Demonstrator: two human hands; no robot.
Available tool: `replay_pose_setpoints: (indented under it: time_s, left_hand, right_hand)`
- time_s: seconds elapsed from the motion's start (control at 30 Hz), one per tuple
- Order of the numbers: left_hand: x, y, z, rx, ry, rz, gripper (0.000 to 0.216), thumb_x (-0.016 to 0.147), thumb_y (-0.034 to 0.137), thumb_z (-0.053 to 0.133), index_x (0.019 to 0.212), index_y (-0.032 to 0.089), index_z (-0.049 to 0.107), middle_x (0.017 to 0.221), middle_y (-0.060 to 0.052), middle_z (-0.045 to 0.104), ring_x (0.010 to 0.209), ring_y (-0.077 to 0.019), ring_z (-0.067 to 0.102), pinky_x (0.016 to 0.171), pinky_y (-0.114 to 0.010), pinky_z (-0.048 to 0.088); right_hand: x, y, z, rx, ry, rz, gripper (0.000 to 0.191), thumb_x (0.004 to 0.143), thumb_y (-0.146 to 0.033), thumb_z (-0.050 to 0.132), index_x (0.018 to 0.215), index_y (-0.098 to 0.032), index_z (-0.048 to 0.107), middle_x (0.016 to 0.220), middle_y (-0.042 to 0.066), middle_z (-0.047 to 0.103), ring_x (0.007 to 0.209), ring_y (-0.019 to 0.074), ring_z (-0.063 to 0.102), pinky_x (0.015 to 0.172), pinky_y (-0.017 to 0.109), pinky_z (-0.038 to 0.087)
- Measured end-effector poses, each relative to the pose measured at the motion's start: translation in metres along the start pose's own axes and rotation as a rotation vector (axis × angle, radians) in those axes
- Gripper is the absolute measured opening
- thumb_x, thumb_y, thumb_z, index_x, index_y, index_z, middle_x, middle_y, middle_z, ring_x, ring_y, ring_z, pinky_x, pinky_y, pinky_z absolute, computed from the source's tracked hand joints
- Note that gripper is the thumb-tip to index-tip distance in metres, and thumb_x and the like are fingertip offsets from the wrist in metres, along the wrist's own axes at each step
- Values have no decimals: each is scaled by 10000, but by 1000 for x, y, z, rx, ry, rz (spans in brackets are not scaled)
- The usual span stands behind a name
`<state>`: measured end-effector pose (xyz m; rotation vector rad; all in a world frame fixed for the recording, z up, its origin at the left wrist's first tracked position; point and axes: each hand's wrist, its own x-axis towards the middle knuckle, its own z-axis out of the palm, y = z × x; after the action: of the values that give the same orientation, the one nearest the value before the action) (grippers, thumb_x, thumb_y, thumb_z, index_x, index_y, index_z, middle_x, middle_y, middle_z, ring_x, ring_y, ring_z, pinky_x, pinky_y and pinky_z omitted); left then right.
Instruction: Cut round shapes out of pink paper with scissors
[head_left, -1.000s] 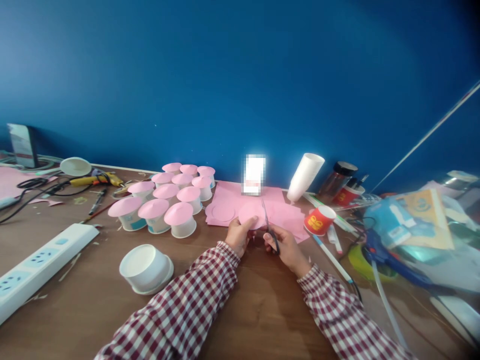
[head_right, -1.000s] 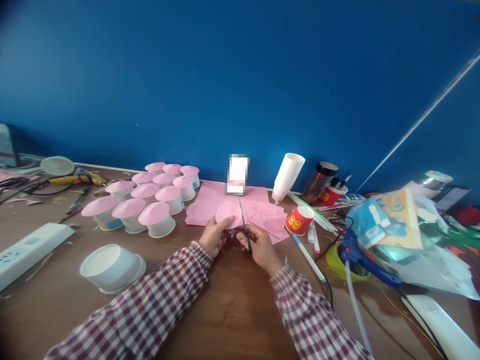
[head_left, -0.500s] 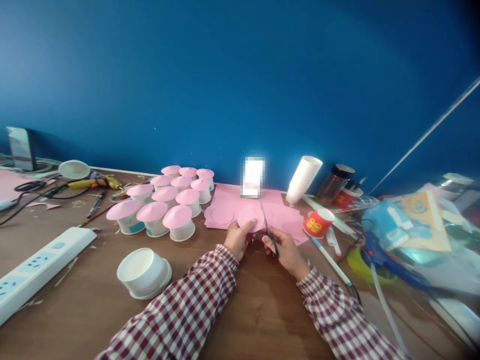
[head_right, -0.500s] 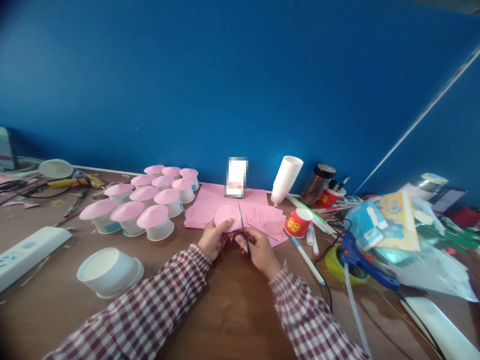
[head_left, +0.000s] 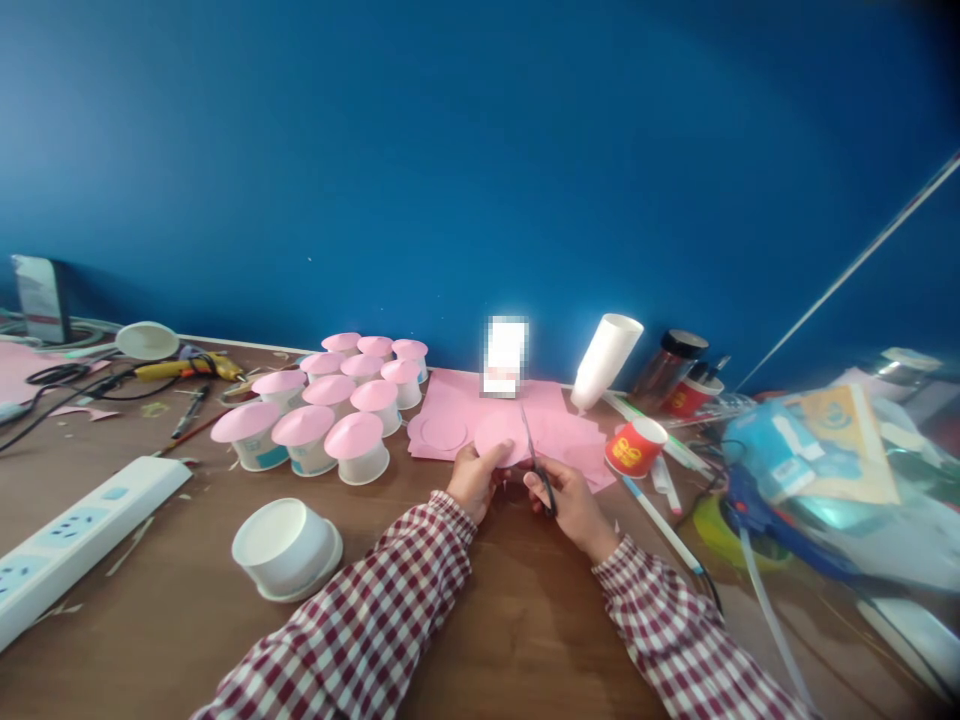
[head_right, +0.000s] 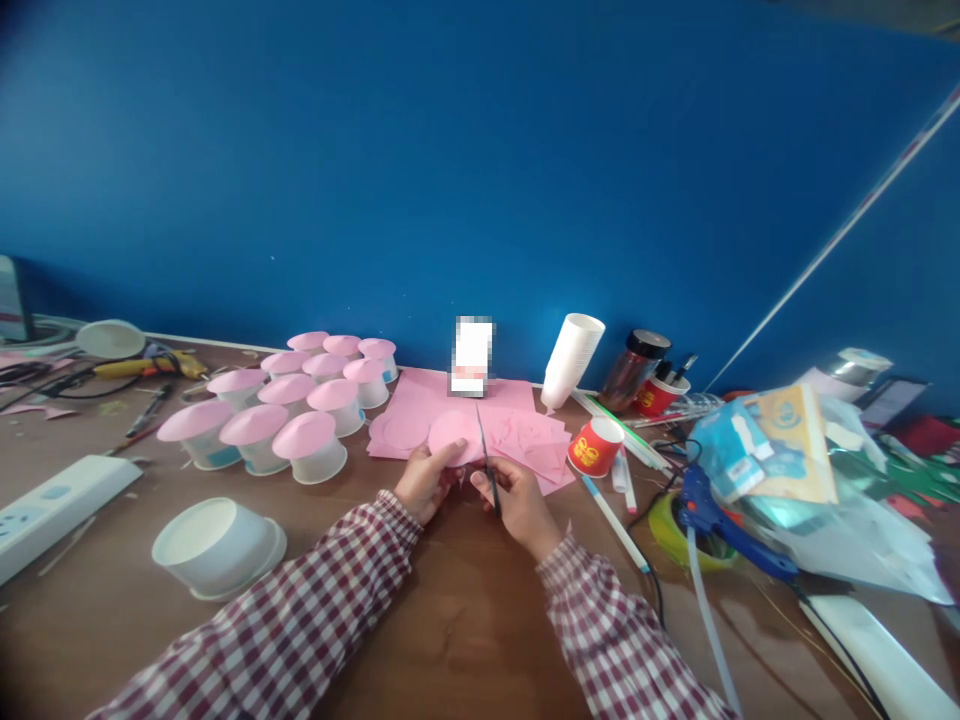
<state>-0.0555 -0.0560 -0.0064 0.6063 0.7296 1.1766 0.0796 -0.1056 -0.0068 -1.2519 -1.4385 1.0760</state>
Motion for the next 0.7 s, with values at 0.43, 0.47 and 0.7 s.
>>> replay_pose_setpoints:
  time_s: [0.43,0.47,0.7]
  left_hand:
    - [2,0,0,1,29,1,308,577,239,777,780,82,606,674,-46,614,534,-95,553,422,-179,389]
    - [2,0,0,-1,34,-2,311,575,237,778,783,81,607,673,-48,615,526,-92,548,419,-179,388]
    - [3,-2,-1,14,41,-4,324,610,229,755,857,76,613,724,-74,642,546,-114,581,428,-185,407]
  right_hand:
    - [1,-1,0,-22,9,-2,325,795,-451,599,905,-145,605,580,-39,499,491,96,483,471,225,407]
    - [1,-1,0,-22,11,-3,325,794,-450,600,903,-143,605,579,-39,498,489,95,482,470,224,408]
    - [0,0,1,-21,17,5,325,784,-454,606,884,-145,603,579,-43,494,475,92,476,455,219,404]
